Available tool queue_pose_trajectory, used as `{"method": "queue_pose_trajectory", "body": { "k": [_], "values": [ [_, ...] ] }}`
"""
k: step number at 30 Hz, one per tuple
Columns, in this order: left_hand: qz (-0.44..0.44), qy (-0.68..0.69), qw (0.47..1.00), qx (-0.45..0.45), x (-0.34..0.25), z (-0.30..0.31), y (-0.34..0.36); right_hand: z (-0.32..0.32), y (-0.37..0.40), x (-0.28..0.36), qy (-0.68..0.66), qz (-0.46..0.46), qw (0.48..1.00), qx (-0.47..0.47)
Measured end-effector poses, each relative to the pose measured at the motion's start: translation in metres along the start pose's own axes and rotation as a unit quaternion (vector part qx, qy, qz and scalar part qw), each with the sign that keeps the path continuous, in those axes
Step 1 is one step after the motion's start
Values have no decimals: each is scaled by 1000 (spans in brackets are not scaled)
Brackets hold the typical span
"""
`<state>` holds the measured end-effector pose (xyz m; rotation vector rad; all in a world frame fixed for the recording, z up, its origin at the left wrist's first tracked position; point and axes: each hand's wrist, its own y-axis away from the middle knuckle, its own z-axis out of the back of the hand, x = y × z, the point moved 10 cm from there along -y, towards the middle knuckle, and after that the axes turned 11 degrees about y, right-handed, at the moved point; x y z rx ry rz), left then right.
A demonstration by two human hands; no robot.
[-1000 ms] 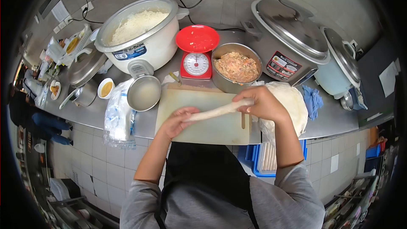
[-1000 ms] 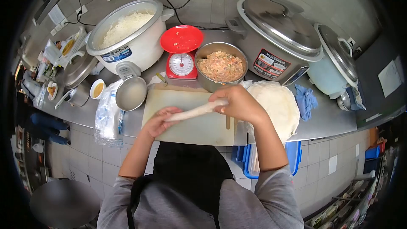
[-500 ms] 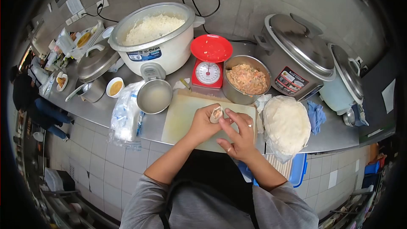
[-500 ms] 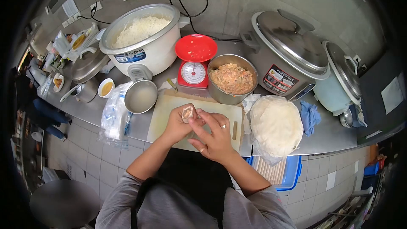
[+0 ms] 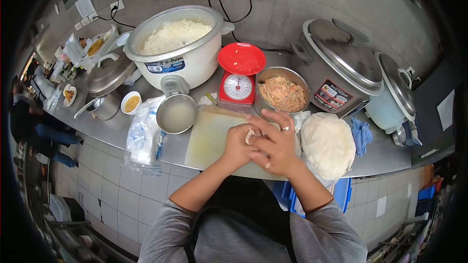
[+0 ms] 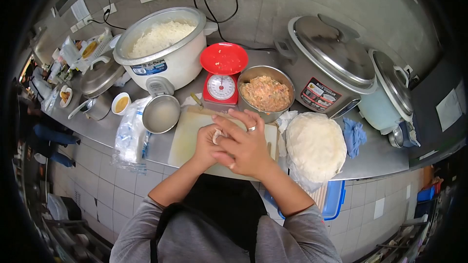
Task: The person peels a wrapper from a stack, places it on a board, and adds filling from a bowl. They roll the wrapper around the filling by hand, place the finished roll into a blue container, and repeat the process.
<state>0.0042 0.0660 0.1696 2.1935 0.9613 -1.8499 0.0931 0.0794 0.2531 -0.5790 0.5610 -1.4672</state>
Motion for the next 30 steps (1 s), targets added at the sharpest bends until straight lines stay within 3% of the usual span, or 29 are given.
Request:
{"method": "queue_pose_trajectory", "body": {
  "k": [1, 3, 4, 6, 9, 12, 15, 18, 21, 25, 27, 30],
  "values": [
    [9, 11, 1000, 13, -1, -2, -2, 5, 2, -17, -125, -49, 990, -30],
    [75, 37, 996, 32, -5, -4, -5, 3, 12, -51, -369, -142, 915, -82],
    [107, 52, 992, 40, -5, -7, -6, 3, 9, -51, -366, -138, 917, -73],
    [88, 51, 993, 57, -10, -9, -9, 2, 5, -49, -359, -135, 921, -58],
    [61, 53, 993, 82, -13, -14, -11, 11, -3, -31, -225, -50, 970, -79],
    [55, 33, 993, 103, -13, -19, -11, 17, -9, -9, -42, 64, 996, -41],
    [101, 39, 984, 140, -17, -30, -7, 18, -6, -41, -294, -32, 952, -84],
    [121, 52, 976, 174, -26, -37, -2, 5, -6, -53, -452, -112, 884, -54],
    [105, 76, 972, 194, -35, -43, 0, 10, -11, -38, -418, -24, 908, -30],
    [61, 98, 974, 197, -43, -44, -1, 25, -20, -13, -224, 65, 972, 1],
    [33, 72, 983, 164, -34, -40, -2, 29, -24, 1, -110, 108, 988, 27],
    [-1, 9, 991, 131, -33, -33, -4, 30, -26, 10, -44, 124, 990, 53]
  ]
}}
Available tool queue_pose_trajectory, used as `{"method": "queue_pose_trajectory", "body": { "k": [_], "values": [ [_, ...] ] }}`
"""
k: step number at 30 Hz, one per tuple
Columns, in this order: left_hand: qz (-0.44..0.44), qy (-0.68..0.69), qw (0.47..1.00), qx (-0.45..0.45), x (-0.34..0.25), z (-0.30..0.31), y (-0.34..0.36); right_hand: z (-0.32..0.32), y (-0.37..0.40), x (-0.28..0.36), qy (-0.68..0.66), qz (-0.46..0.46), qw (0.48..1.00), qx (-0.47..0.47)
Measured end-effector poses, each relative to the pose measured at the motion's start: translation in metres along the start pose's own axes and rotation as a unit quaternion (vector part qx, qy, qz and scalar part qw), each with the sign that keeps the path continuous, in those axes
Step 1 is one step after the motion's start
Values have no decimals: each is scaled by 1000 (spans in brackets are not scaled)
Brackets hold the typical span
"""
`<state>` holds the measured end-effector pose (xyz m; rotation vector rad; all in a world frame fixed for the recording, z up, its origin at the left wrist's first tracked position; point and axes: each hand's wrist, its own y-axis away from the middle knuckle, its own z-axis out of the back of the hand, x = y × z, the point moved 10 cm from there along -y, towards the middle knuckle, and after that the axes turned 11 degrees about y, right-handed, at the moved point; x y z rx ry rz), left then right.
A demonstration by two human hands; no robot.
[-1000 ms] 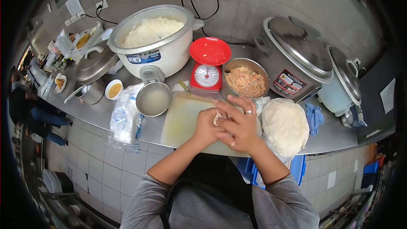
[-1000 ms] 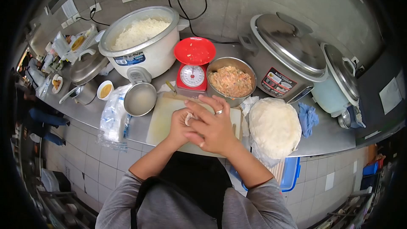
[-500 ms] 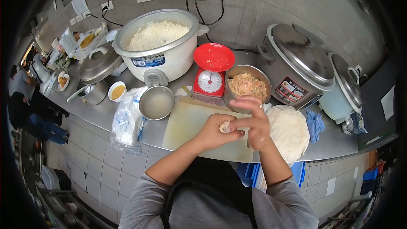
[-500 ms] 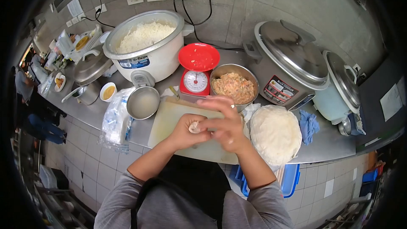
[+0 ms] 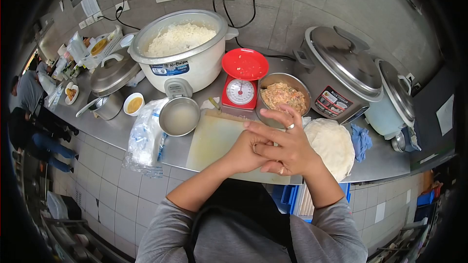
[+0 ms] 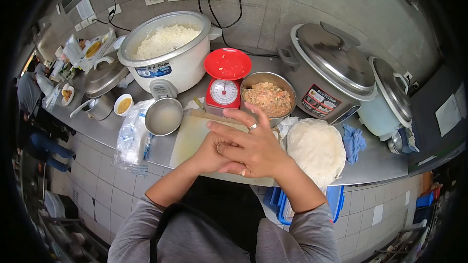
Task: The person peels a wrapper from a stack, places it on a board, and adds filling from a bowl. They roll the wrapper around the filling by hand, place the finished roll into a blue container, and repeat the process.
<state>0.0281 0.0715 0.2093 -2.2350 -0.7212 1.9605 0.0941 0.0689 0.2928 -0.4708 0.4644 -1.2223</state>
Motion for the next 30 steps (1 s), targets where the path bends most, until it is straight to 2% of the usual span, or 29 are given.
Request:
{"method": "queue_pose_trajectory", "body": {
  "k": [3, 6, 10, 12, 19, 23, 26, 27, 29, 30],
  "values": [
    [15, -27, 1000, 2, -10, 3, -1, -1, 11, -26, -138, -94, 986, -30],
    [20, -43, 999, 9, -10, 4, 1, -15, 17, -30, -280, -138, 950, -24],
    [-58, -149, 986, -35, -2, 15, 3, -7, 0, -9, -111, -115, 987, 17],
    [-67, -149, 986, -32, 0, 15, 4, -9, -5, 1, -21, -84, 996, 31],
    [-16, -189, 974, -121, -2, 39, 18, -38, -29, 15, -22, -31, 999, 34],
    [-46, -205, 964, -161, -2, 52, 25, -50, -38, 18, -50, -18, 997, 55],
    [-40, -195, 963, -179, -1, 53, 29, -56, -32, 10, -101, -33, 992, 67],
    [-49, -207, 961, -176, -10, 52, 28, -51, -30, 1, -167, -63, 983, 39],
    [-68, -227, 957, -165, -30, 48, 25, -42, -17, -19, -294, -125, 948, -18],
    [-87, -157, 966, -185, -33, 52, 24, -44, 7, -43, -386, -173, 904, -64]
  ]
}}
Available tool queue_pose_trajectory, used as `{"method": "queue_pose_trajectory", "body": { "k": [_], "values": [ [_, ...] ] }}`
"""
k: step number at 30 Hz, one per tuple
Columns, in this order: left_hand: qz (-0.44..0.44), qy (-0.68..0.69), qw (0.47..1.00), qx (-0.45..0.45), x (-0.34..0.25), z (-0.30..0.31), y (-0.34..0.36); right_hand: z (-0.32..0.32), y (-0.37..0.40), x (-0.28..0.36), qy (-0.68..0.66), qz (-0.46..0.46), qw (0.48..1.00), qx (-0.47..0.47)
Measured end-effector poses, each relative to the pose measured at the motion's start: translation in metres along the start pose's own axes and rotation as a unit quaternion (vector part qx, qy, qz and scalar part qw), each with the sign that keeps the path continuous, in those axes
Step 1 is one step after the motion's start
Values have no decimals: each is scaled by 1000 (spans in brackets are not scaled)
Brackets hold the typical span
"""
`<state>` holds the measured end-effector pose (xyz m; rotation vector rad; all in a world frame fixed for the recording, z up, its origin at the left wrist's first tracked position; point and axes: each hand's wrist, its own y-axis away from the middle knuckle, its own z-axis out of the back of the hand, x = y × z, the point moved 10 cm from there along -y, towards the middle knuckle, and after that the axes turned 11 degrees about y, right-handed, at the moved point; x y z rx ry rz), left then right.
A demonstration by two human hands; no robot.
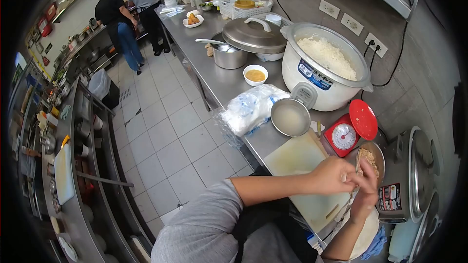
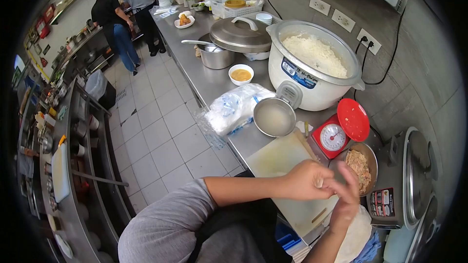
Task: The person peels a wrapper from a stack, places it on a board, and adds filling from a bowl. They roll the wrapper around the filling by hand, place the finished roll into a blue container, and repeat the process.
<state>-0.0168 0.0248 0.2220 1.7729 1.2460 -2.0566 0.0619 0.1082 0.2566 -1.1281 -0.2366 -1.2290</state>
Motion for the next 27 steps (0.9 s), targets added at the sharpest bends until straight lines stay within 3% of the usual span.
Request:
{"method": "queue_pose_trajectory", "body": {
  "k": [2, 3, 5, 7, 10, 12, 13, 14, 16, 18, 21, 27],
  "values": [
    [-2, 139, 989, -53, 3, 6, -6, 7, 16, -21, 7, -68, 996, -64],
    [44, 229, 969, -82, 16, 9, -8, 8, 28, -34, 9, -101, 990, -97],
    [135, 400, 896, -138, 45, 8, -7, -26, 62, -79, 87, -178, 980, -2],
    [152, 390, 878, -232, 71, 20, 0, -54, 89, -106, 158, -291, 940, 85],
    [229, 341, 863, -295, 140, 31, 33, -51, 129, -151, 87, -442, 886, 114],
    [225, 155, 937, -217, 201, 47, 61, -52, 135, -163, 302, -330, 873, 195],
    [224, -26, 953, -205, 215, 60, 77, -48, 145, -167, 404, -282, 838, 235],
    [180, -141, 957, -179, 217, 69, 90, -43, 143, -157, 411, -260, 849, 204],
    [217, -25, 961, -169, 211, 82, 100, -43, 136, -145, 415, -226, 868, 152],
    [202, -34, 968, -147, 212, 91, 104, -45, 139, -148, 419, -213, 873, 128],
    [247, -60, 961, -111, 207, 84, 102, -46, 140, -149, 426, -201, 875, 110],
    [273, -125, 948, -110, 202, 79, 84, -46, 138, -144, 416, -185, 885, 99]
  ]
}}
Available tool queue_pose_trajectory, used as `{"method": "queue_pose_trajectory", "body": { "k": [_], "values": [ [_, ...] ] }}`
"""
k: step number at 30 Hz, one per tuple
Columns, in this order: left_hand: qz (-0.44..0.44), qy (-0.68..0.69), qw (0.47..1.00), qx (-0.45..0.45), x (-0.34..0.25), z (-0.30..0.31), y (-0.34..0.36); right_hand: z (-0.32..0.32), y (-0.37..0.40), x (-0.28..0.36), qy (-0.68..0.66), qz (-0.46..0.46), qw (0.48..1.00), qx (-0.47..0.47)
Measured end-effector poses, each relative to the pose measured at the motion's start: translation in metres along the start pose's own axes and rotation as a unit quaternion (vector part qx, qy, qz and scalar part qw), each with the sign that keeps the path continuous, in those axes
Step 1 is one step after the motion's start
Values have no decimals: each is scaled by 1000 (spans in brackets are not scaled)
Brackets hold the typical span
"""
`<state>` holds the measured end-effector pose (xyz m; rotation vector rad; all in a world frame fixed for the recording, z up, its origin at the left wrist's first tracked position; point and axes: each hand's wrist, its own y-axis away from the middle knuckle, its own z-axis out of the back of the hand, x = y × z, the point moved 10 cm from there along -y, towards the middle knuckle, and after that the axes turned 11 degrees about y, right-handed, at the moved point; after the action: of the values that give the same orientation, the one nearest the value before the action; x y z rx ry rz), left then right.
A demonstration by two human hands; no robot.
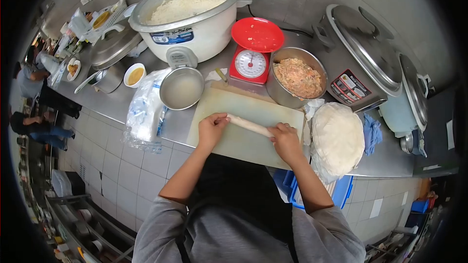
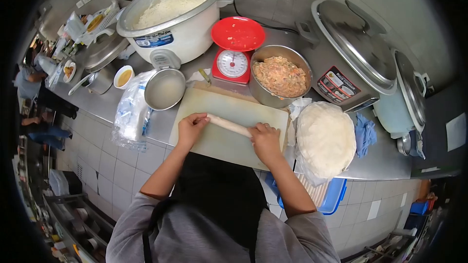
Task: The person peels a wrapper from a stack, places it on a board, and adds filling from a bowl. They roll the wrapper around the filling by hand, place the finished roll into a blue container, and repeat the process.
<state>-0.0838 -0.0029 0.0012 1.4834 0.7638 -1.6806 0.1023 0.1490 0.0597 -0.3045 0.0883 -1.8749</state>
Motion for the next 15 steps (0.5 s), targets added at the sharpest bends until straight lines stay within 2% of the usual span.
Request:
{"method": "queue_pose_trajectory", "body": {
  "k": [6, 9, 15],
  "values": [
    [6, -87, 996, 0, -6, 1, -11, 6, 9, 17, 61, 15, 997, -52],
    [-2, -107, 994, -24, -4, 5, -8, 4, 14, 19, 72, 18, 995, -71],
    [-4, -104, 995, -9, 5, 5, -9, 7, 15, 23, 87, 21, 992, -91]
  ]
}}
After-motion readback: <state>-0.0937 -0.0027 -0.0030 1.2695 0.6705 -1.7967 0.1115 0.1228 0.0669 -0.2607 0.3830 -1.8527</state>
